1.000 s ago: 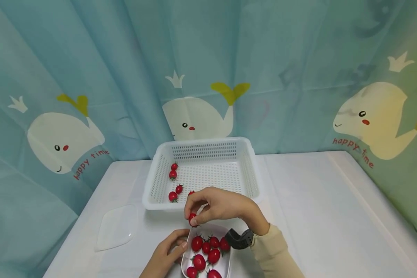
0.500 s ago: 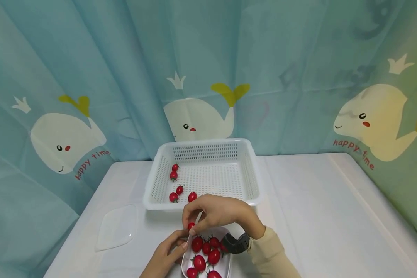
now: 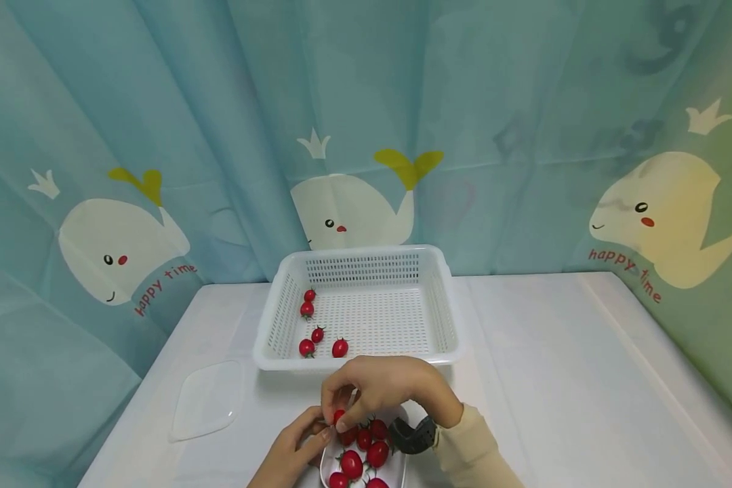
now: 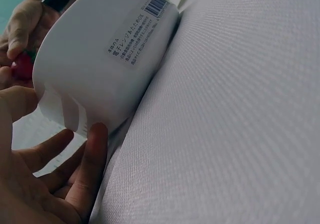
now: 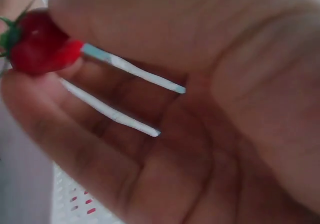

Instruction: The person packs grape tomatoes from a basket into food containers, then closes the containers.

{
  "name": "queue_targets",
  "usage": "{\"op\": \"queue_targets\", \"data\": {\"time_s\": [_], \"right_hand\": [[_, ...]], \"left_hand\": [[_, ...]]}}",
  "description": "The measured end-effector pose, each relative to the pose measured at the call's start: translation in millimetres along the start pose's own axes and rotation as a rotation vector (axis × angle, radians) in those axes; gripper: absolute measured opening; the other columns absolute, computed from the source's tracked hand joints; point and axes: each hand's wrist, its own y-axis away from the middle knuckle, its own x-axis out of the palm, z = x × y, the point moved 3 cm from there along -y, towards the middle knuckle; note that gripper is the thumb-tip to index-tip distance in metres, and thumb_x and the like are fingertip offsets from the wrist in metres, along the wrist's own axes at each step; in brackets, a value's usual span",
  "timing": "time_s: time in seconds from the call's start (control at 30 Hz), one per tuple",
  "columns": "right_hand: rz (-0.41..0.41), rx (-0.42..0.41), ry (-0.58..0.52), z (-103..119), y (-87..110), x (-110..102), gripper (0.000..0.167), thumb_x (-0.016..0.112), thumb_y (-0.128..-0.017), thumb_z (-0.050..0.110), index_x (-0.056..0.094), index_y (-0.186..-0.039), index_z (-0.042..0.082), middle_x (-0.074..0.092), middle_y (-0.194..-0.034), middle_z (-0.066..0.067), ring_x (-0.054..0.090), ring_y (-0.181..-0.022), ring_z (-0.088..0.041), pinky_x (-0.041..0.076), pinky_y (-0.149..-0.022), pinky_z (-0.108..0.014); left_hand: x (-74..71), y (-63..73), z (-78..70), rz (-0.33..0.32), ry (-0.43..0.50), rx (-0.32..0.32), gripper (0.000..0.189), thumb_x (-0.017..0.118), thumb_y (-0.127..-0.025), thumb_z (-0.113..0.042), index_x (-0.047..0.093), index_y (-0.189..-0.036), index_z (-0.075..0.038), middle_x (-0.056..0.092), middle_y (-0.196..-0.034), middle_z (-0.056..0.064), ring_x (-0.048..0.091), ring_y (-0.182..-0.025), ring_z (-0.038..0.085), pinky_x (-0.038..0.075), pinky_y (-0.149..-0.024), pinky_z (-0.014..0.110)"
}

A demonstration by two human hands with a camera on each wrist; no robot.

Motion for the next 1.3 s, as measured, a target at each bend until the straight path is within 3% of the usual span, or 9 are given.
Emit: {"op": "queue_targets", "data": {"time_s": [0.23, 0.3, 0.4, 0.53, 0.7, 0.9, 1.3], "right_hand": [[0.117, 0.071, 0.010, 0.1, -4.8, 8.4, 0.011, 0.076, -0.091, 0.006, 0.072, -0.101, 0.010, 0.066, -0.090, 0.011, 0.058, -0.079, 0.005, 0.056, -0.079, -0.016], [0.128, 0.099, 0.020, 0.4, -5.3, 10.1, 0.012, 0.077, -0.090, 0.006, 0.072, -0.100, 0.011, 0.064, -0.088, 0.014, 0.058, -0.076, 0.005, 0.055, -0.075, -0.016], [0.141, 0.130, 0.053, 1.0, -5.6, 12.5, 0.012, 0.079, -0.090, 0.007, 0.072, -0.098, 0.012, 0.063, -0.086, 0.016, 0.057, -0.074, 0.004, 0.054, -0.071, -0.016], [0.172, 0.161, 0.040, 0.2, -6.4, 16.3, 0.010, 0.078, -0.089, 0.004, 0.073, -0.095, 0.011, 0.063, -0.084, 0.016, 0.058, -0.074, 0.004, 0.054, -0.072, -0.015], [0.213, 0.218, -0.021, -3.6, -8.0, 21.5, 0.011, 0.074, -0.089, -0.002, 0.075, -0.094, 0.008, 0.065, -0.081, 0.015, 0.060, -0.073, 0.003, 0.054, -0.073, -0.015], [0.239, 0.282, 0.045, -7.5, -8.8, 23.3, 0.013, 0.072, -0.088, -0.005, 0.077, -0.093, 0.006, 0.064, -0.079, 0.017, 0.059, -0.072, 0.004, 0.053, -0.071, -0.014], [0.104, 0.375, 0.143, -6.6, -4.7, 20.4, 0.016, 0.078, -0.086, 0.002, 0.075, -0.085, 0.018, 0.063, -0.078, 0.016, 0.056, -0.071, 0.001, 0.050, -0.068, -0.017]], "left_hand": [[-1.4, 2.2, -4.4, -0.045, -0.082, 0.024, 0.042, 0.066, -0.101, -0.040, 0.064, -0.136, -0.018, 0.075, -0.119, 0.000, 0.065, -0.112, 0.012, 0.051, -0.099, 0.029], [-1.9, 2.0, -5.2, -0.049, -0.072, 0.036, 0.042, 0.067, -0.101, -0.039, 0.064, -0.136, -0.016, 0.075, -0.120, 0.001, 0.065, -0.113, 0.009, 0.051, -0.098, 0.025], [-2.2, 1.8, -5.3, -0.038, -0.022, 0.048, 0.044, 0.067, -0.101, -0.037, 0.064, -0.138, -0.013, 0.075, -0.122, 0.006, 0.064, -0.109, 0.002, 0.054, -0.087, 0.018], [-3.3, 2.4, -4.6, -0.021, 0.030, 0.066, 0.045, 0.067, -0.102, -0.033, 0.063, -0.139, -0.008, 0.074, -0.123, 0.014, 0.063, -0.104, -0.003, 0.058, -0.075, 0.020], [-4.3, 3.3, -4.9, -0.002, 0.070, 0.075, 0.043, 0.065, -0.103, -0.031, 0.062, -0.140, -0.009, 0.073, -0.126, 0.016, 0.063, -0.104, -0.003, 0.059, -0.074, 0.021], [-0.6, 0.7, -6.2, 0.022, 0.110, 0.090, 0.045, 0.062, -0.105, -0.030, 0.060, -0.143, -0.006, 0.069, -0.130, 0.022, 0.064, -0.104, -0.001, 0.060, -0.074, 0.022], [-0.4, 2.3, -4.5, 0.023, 0.099, 0.089, 0.047, 0.063, -0.103, -0.029, 0.059, -0.143, -0.004, 0.068, -0.129, 0.023, 0.063, -0.103, 0.000, 0.060, -0.074, 0.022]]}}
